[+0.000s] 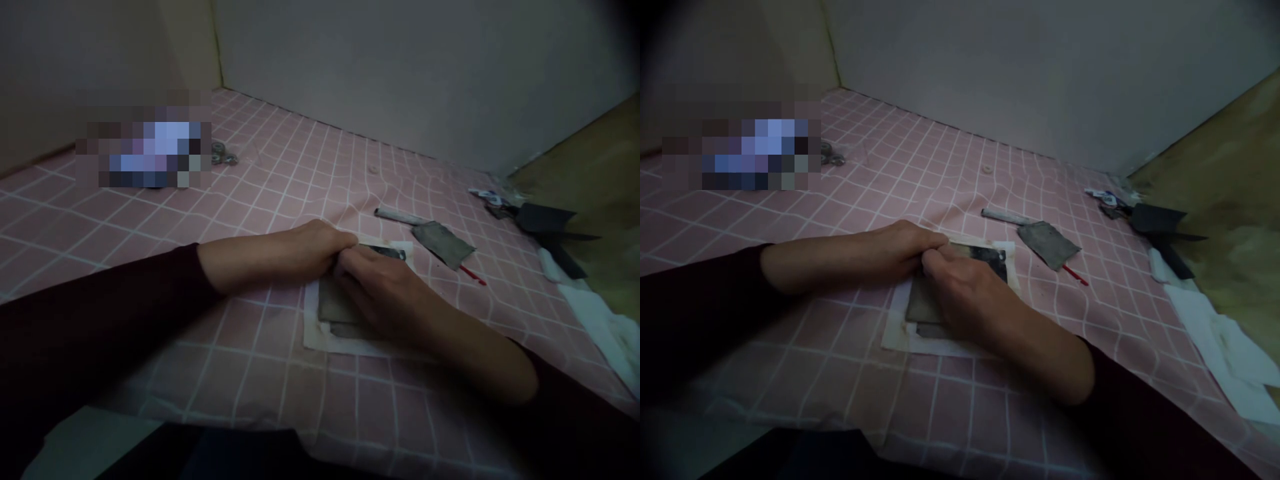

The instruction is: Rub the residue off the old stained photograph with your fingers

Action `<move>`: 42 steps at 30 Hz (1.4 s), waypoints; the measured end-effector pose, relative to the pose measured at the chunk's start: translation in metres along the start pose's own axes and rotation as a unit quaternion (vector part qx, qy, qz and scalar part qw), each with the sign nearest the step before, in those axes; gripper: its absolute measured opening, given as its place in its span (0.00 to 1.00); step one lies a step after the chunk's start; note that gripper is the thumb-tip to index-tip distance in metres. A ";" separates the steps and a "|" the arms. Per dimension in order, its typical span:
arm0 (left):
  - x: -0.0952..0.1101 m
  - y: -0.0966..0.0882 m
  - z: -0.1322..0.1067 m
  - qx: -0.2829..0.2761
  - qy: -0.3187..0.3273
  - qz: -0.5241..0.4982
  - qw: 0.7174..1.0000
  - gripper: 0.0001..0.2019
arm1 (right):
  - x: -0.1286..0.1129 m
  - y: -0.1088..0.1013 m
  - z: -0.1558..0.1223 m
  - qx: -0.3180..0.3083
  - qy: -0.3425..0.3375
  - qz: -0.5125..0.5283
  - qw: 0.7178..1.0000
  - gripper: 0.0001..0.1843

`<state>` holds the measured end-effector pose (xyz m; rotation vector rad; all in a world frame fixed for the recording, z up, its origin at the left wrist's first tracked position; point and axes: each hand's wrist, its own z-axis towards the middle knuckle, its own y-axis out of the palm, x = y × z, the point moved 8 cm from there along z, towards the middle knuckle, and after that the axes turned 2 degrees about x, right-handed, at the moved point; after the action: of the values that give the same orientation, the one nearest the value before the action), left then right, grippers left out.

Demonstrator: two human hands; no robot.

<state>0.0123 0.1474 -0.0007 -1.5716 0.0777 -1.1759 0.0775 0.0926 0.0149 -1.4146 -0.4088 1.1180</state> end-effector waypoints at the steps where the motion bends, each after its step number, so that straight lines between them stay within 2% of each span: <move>1: 0.000 0.000 0.000 0.000 0.001 -0.001 1.000 0.08 | 0.000 0.002 -0.001 -0.014 0.003 0.005 1.000 0.08; 4: 0.000 0.002 0.000 -0.008 0.002 -0.002 1.000 0.07 | -0.007 0.010 -0.005 -0.070 -0.032 0.050 0.996 0.09; 8: 0.000 0.000 0.000 0.002 -0.004 0.002 1.000 0.08 | 0.004 0.000 -0.006 -0.028 0.022 0.000 0.999 0.08; 9: 0.000 0.000 0.000 0.000 -0.003 0.002 1.000 0.08 | 0.006 0.000 -0.007 -0.035 0.034 -0.001 0.999 0.08; 12: 0.001 0.001 0.000 -0.006 -0.001 0.000 1.000 0.08 | 0.004 0.010 -0.010 -0.100 0.012 0.037 0.994 0.09; 13: 0.001 0.001 0.000 -0.004 0.000 0.000 1.000 0.08 | 0.005 0.008 -0.009 -0.094 0.012 0.033 0.995 0.09; 16: 0.001 0.001 0.000 0.005 0.000 -0.001 1.000 0.09 | 0.011 -0.007 -0.007 -0.020 0.052 -0.014 0.998 0.08; 17: 0.000 0.001 0.000 0.005 -0.001 -0.002 1.000 0.09 | 0.009 -0.006 -0.006 -0.035 0.053 0.004 0.998 0.08; 19: -0.001 0.002 0.000 0.001 -0.006 -0.005 1.000 0.08 | -0.001 -0.002 -0.005 -0.105 0.040 0.089 0.990 0.09; 20: -0.001 0.002 0.000 -0.001 -0.008 -0.008 1.000 0.08 | -0.005 -0.002 -0.005 -0.130 0.046 0.147 0.979 0.09; 21: 0.000 0.002 0.000 -0.002 -0.009 -0.011 1.000 0.08 | -0.005 -0.006 -0.004 -0.127 0.072 0.211 0.966 0.08; 23: 0.002 0.001 0.000 -0.002 -0.007 -0.019 1.000 0.08 | 0.004 -0.014 -0.002 -0.090 0.148 0.351 0.920 0.06; 26: 0.007 0.000 0.000 0.001 0.000 -0.031 1.000 0.08 | 0.019 -0.012 -0.002 -0.046 0.230 0.546 0.804 0.05; 28: 0.009 -0.001 0.000 0.006 0.005 -0.038 0.999 0.08 | 0.026 -0.003 -0.002 -0.034 0.259 0.632 0.729 0.06; 30: 0.011 -0.002 0.000 0.010 0.011 -0.044 0.999 0.08 | 0.031 0.006 -0.003 -0.029 0.279 0.683 0.674 0.08; 31: 0.011 -0.002 0.000 0.011 0.014 -0.047 0.999 0.08 | 0.032 0.009 -0.003 -0.028 0.285 0.698 0.656 0.09; 33: 0.010 -0.001 0.001 0.013 0.019 -0.052 0.998 0.07 | 0.033 0.014 -0.003 -0.031 0.290 0.715 0.635 0.10; 37: 0.009 -0.002 0.001 0.019 0.028 -0.062 0.997 0.07 | 0.032 0.015 -0.003 -0.034 0.287 0.735 0.613 0.09; 39: 0.009 -0.001 0.001 0.020 0.031 -0.068 0.997 0.07 | 0.032 0.015 -0.004 -0.037 0.280 0.741 0.609 0.08; 42: 0.010 0.000 0.000 0.017 0.032 -0.076 0.996 0.09 | 0.033 0.014 -0.003 -0.032 0.268 0.740 0.617 0.08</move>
<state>0.0174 0.1413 0.0053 -1.5306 -0.0217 -1.3399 0.0905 0.1140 -0.0112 -2.0078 1.4957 1.7558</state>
